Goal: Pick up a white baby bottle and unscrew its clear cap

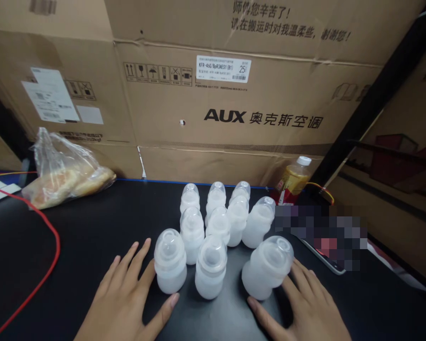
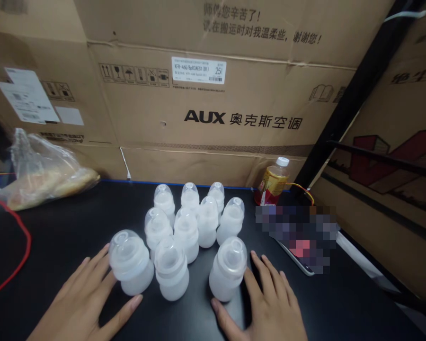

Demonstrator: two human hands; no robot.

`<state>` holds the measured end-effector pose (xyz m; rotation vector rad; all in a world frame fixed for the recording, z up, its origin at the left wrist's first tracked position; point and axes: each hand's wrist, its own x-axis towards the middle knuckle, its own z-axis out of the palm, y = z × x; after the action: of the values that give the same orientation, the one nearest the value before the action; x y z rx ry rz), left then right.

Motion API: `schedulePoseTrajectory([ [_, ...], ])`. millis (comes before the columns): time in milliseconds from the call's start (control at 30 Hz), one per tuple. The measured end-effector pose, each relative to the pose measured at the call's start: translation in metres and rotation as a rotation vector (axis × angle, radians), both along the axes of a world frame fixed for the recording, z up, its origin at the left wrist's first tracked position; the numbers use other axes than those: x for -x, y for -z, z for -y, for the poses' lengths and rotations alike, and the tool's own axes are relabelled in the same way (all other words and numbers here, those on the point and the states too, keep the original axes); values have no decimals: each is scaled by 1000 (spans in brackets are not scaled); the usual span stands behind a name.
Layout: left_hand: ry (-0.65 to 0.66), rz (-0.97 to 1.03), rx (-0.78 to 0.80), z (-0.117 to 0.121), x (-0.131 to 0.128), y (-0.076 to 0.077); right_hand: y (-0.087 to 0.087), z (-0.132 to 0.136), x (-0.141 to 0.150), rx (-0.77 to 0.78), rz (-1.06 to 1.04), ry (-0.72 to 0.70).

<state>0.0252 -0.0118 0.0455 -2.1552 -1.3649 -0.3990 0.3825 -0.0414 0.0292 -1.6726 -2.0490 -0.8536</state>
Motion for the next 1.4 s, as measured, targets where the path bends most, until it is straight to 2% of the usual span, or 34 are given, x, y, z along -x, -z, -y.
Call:
schedulePoseTrajectory([
  [600, 32, -6, -26, -3, 0, 0, 8, 1, -14, 51, 41, -20],
  [800, -14, 11, 34, -1, 4, 3, 11, 0, -14, 52, 46, 0],
  [1100, -17, 62, 57, -1, 6, 9, 2, -1, -5, 8, 55, -12],
  [1233, -17, 43, 43, -1, 3, 6, 1, 0, -4, -4, 43, -2],
  [1400, 13, 6, 0, -1, 1, -1, 10, 1, -12, 48, 59, 6],
])
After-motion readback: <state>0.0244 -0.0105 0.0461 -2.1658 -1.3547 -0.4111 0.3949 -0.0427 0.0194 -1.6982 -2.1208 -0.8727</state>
